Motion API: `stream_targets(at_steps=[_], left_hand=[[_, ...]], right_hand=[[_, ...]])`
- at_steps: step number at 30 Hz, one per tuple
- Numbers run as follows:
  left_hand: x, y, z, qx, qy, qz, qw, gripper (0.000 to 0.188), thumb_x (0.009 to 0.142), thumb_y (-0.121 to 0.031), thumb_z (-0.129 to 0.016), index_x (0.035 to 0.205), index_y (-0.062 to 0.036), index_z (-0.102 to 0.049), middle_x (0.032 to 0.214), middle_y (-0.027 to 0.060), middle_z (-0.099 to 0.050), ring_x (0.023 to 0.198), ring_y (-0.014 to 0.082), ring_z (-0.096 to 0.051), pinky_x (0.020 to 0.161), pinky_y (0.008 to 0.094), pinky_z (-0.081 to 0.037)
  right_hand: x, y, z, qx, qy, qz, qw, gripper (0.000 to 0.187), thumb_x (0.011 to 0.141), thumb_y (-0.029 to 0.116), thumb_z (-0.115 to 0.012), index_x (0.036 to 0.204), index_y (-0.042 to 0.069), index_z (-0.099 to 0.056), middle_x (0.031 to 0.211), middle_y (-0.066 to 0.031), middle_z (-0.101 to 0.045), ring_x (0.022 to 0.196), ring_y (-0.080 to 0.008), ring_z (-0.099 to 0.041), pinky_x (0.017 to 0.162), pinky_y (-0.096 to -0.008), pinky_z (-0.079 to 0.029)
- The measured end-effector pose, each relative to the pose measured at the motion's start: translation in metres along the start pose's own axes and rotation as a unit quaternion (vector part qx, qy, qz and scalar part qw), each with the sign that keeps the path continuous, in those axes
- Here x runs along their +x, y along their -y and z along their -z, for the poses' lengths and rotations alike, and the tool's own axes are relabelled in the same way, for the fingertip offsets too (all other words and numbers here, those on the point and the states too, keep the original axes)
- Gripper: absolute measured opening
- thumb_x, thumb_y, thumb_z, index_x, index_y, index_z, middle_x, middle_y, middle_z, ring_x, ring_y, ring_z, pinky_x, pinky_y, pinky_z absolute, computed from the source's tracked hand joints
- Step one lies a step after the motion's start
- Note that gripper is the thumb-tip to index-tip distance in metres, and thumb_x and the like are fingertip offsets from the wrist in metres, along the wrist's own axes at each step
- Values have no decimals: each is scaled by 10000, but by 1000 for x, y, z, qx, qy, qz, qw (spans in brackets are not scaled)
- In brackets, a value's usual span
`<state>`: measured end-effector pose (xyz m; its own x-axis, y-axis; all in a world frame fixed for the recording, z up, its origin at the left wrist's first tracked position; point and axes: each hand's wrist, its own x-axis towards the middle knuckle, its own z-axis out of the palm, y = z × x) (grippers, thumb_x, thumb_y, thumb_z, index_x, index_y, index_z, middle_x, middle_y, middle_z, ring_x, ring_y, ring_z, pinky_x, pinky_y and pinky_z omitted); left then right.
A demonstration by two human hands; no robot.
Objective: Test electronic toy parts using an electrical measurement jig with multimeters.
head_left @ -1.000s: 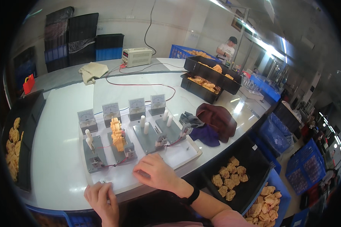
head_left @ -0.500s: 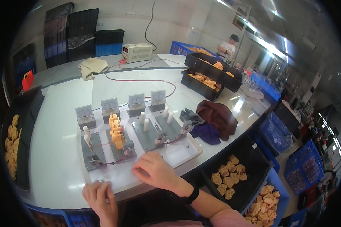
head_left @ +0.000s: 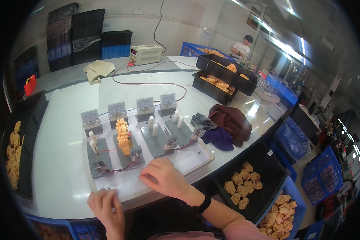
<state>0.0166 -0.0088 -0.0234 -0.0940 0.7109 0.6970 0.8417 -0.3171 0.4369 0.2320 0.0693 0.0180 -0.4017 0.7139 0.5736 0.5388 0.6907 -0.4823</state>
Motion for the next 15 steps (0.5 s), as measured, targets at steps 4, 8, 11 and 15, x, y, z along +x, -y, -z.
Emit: stream_targets(at_steps=[4, 8, 11, 15], left_hand=[[0, -1, 0, -1, 2, 6, 1000, 125, 838, -43, -648, 958, -73, -657, 965, 92, -594, 977, 313, -554, 1015, 497, -365], [0, 0, 0, 1, 0, 5, 1000, 126, 836, -41, -647, 957, -75, -658, 965, 89, -593, 973, 310, -556, 1014, 495, -365], [0, 0, 0, 1, 7, 6, 1000, 131, 833, -38, -648, 959, -72, -658, 966, 93, -593, 974, 312, -555, 1011, 491, -366], [-1, 0, -1, -6, 3, 5, 1000, 135, 830, -38, -649, 961, -68, -658, 966, 98, -592, 973, 315, -553, 1008, 488, -367]], right_hand=[[0, 0, 1, -1, 4, -4, 1000, 77, 842, 136, -715, 859, 85, -660, 828, -32, -609, 843, -235, -586, 805, -355, -420], [0, 0, 1, -2, 6, -1, 1000, 78, 840, 135, -719, 865, 87, -663, 827, -31, -608, 843, -234, -586, 805, -351, -419], [0, -1, 0, -1, 0, 2, 1000, 79, 838, 136, -722, 869, 92, -664, 817, -28, -603, 834, -231, -582, 800, -347, -419], [0, -3, 0, -5, -12, 15, 1000, 87, 826, 144, -722, 833, 104, -644, 807, -21, -575, 803, -222, -577, 770, -351, -434]])
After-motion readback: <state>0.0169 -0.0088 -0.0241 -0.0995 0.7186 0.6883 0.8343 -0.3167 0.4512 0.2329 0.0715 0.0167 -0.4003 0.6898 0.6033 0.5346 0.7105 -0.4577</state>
